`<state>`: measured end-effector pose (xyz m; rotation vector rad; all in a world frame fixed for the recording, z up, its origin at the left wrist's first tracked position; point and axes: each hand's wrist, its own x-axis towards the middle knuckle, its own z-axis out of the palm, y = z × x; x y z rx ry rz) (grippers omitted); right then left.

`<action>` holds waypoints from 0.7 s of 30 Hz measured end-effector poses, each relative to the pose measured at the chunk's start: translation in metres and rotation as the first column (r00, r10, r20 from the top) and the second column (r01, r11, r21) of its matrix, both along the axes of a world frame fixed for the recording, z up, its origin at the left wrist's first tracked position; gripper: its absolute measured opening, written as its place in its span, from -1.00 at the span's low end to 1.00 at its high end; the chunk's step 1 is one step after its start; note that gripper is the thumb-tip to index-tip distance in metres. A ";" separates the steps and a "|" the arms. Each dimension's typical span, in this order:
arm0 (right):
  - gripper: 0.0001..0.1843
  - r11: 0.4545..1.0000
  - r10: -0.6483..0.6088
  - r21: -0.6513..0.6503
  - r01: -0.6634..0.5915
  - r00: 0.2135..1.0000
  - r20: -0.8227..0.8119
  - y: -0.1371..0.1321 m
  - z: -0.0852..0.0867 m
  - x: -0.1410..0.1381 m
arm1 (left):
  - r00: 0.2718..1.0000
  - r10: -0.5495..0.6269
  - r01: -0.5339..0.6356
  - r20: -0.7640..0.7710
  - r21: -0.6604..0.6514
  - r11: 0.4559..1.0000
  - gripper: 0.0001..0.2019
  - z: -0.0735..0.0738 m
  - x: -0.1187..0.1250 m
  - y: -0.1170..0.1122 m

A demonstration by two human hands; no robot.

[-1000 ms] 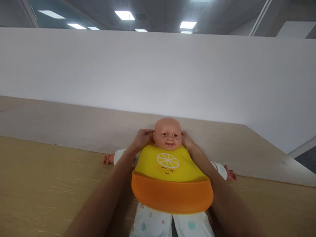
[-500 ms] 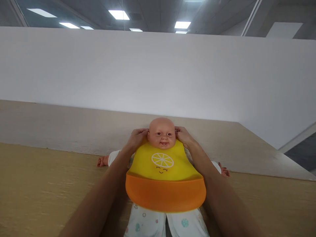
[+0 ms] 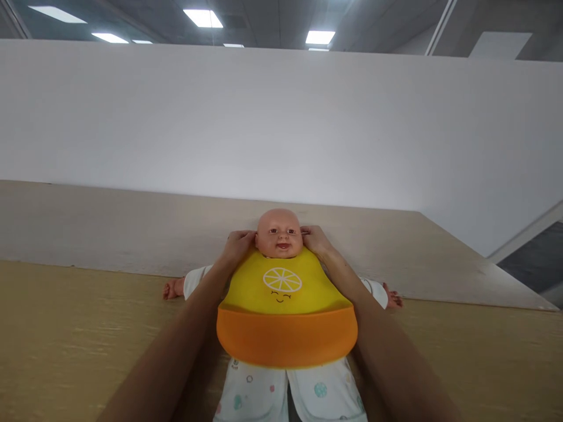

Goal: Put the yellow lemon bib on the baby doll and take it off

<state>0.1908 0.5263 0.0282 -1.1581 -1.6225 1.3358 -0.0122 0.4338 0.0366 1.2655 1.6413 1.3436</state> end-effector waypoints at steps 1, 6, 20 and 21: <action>-0.75 1.000 0.004 -0.007 -0.004 1.000 -0.003 0.002 -0.004 0.000 | 0.999 0.023 -0.022 -0.046 0.004 1.000 -0.72 0.000 0.001 0.000; -0.80 1.000 0.002 -0.025 -0.001 0.999 0.047 0.006 -0.014 0.001 | 0.989 0.073 -0.073 -0.127 0.009 0.997 -0.72 0.001 0.005 0.000; -0.79 0.999 -0.036 0.037 0.032 0.993 0.113 -0.007 -0.004 0.001 | 0.988 0.106 -0.115 -0.114 -0.079 0.990 -0.66 -0.006 0.003 0.001; -0.79 0.999 -0.032 0.038 0.028 0.993 0.113 -0.007 -0.004 0.001 | 0.987 0.107 -0.118 -0.119 -0.083 0.990 -0.66 -0.006 0.003 0.002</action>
